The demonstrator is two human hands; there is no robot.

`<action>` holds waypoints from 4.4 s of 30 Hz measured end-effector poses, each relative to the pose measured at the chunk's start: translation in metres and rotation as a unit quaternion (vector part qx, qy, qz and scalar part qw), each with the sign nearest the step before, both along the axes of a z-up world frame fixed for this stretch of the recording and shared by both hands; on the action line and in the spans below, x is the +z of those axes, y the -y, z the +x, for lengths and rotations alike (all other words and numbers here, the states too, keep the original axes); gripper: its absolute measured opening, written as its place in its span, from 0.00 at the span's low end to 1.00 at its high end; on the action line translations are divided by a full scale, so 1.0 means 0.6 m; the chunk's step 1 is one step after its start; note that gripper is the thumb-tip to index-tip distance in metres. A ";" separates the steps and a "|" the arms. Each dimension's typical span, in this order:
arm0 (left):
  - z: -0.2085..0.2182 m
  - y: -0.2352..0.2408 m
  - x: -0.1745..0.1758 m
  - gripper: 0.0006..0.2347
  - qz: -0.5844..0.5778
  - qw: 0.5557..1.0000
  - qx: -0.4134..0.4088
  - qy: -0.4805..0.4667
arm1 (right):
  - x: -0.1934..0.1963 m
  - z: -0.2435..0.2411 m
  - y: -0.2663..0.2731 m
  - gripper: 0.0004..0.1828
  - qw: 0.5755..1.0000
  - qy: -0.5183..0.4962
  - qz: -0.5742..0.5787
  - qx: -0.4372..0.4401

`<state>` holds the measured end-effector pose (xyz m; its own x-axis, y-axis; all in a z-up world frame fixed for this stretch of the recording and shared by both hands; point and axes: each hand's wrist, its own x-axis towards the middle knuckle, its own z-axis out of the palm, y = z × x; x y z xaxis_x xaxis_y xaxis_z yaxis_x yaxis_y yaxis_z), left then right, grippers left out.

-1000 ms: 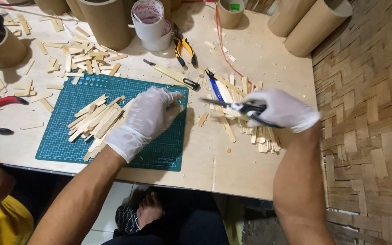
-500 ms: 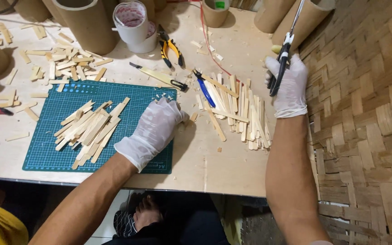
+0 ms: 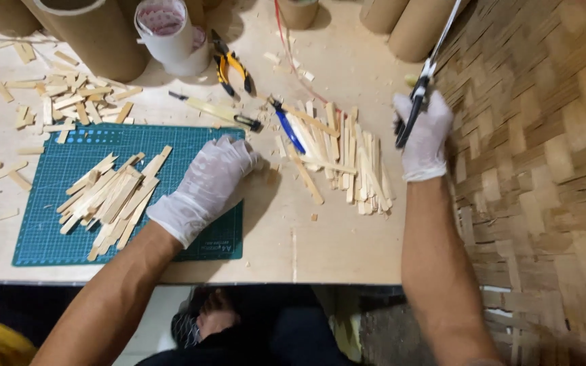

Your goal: Assembling a wooden structure by cutting small wooden sticks to size with scissors and gluing them together.

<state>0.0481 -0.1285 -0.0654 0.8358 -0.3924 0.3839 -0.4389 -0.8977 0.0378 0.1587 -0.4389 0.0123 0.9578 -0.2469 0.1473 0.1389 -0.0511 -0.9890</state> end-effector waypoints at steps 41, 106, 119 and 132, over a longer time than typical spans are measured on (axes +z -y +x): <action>0.013 -0.342 0.152 0.11 -0.056 0.948 0.314 0.017 | -0.099 0.053 0.000 0.14 0.928 0.240 -0.285 0.012; -0.192 -0.079 0.188 0.11 -0.584 0.778 0.173 -0.157 | 0.008 -0.104 -0.112 0.26 0.978 -0.102 -0.010 0.179; -0.176 -0.051 0.099 0.11 -0.591 0.761 0.148 -0.225 | -0.019 -0.126 -0.184 0.25 0.966 -0.055 0.063 0.246; -0.155 -0.053 0.066 0.15 -0.651 0.710 0.158 -0.219 | -0.044 -0.188 -0.320 0.33 0.889 -0.054 0.140 0.433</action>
